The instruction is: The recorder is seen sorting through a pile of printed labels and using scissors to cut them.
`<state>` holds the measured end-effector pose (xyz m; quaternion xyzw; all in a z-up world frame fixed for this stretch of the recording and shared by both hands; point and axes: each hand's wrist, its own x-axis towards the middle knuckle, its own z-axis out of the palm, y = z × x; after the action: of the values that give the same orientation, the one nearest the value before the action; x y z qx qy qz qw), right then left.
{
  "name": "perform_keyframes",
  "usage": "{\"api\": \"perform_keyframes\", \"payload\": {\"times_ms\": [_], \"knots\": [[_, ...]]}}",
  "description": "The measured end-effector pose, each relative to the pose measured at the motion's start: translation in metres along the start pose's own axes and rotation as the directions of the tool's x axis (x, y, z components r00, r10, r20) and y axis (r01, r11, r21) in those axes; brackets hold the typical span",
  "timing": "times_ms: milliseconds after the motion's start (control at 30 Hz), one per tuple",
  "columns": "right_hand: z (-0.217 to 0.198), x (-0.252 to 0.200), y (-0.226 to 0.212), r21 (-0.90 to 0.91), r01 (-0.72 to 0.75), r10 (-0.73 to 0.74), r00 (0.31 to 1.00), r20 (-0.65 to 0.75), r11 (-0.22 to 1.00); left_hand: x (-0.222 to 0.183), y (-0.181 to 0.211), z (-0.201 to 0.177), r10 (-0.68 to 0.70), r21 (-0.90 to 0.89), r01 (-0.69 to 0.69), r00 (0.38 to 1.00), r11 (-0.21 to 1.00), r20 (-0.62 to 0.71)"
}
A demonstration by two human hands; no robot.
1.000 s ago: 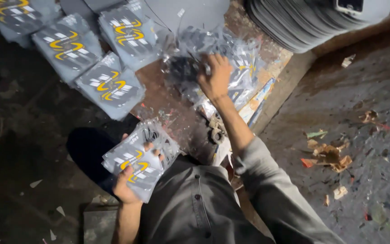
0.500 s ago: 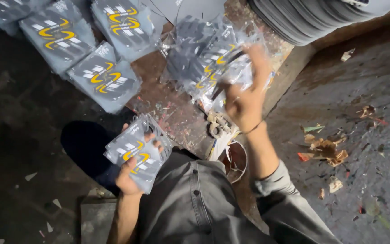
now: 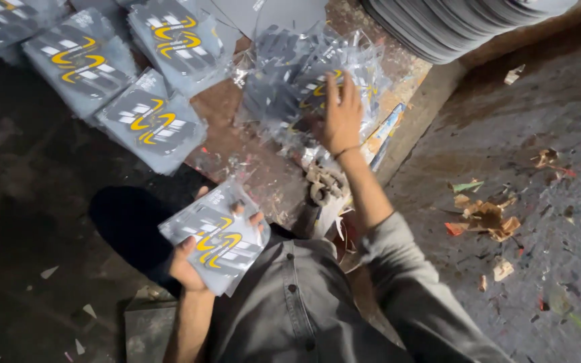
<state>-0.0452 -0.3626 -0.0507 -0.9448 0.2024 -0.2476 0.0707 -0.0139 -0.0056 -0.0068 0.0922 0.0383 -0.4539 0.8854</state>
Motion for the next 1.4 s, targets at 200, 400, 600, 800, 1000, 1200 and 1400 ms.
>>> {"api": "perform_keyframes", "payload": {"times_ms": [200,400,600,800,1000,1200,1400], "knots": [[-0.009,-0.052,0.002,0.138,-0.331,0.282,0.915,0.289,0.933,-0.004,-0.012,-0.01,0.098,0.032,-0.098,0.995,0.995,0.017],[-0.021,-0.006,-0.018,-0.03,0.026,-0.026,1.0,-0.007,0.999,-0.001,-0.014,-0.014,0.081,0.115,-0.088,0.995,0.989,0.064],[-0.038,-0.019,-0.021,0.107,-0.066,0.061,0.997,0.051,0.992,0.002,-0.012,0.001,0.101,0.131,-0.108,0.993,0.985,0.061],[-0.119,-0.062,-0.164,0.754,-0.051,-0.444,0.781,0.439,0.655,0.013,-0.019,-0.016,0.121,0.226,-0.123,0.992,0.966,0.023],[-0.007,0.017,-0.061,0.246,-0.24,0.175,0.95,0.257,0.939,-0.001,-0.012,-0.017,0.118,0.069,-0.121,0.992,0.99,0.045],[0.052,0.019,-0.012,0.01,-0.151,0.146,0.968,0.203,0.988,0.007,-0.008,0.001,0.172,0.172,-0.18,0.983,0.969,0.059],[-0.081,-0.042,-0.149,0.537,0.02,-0.237,0.911,0.338,0.843,-0.005,-0.017,-0.052,0.193,0.199,-0.179,0.98,0.964,-0.052]]}}
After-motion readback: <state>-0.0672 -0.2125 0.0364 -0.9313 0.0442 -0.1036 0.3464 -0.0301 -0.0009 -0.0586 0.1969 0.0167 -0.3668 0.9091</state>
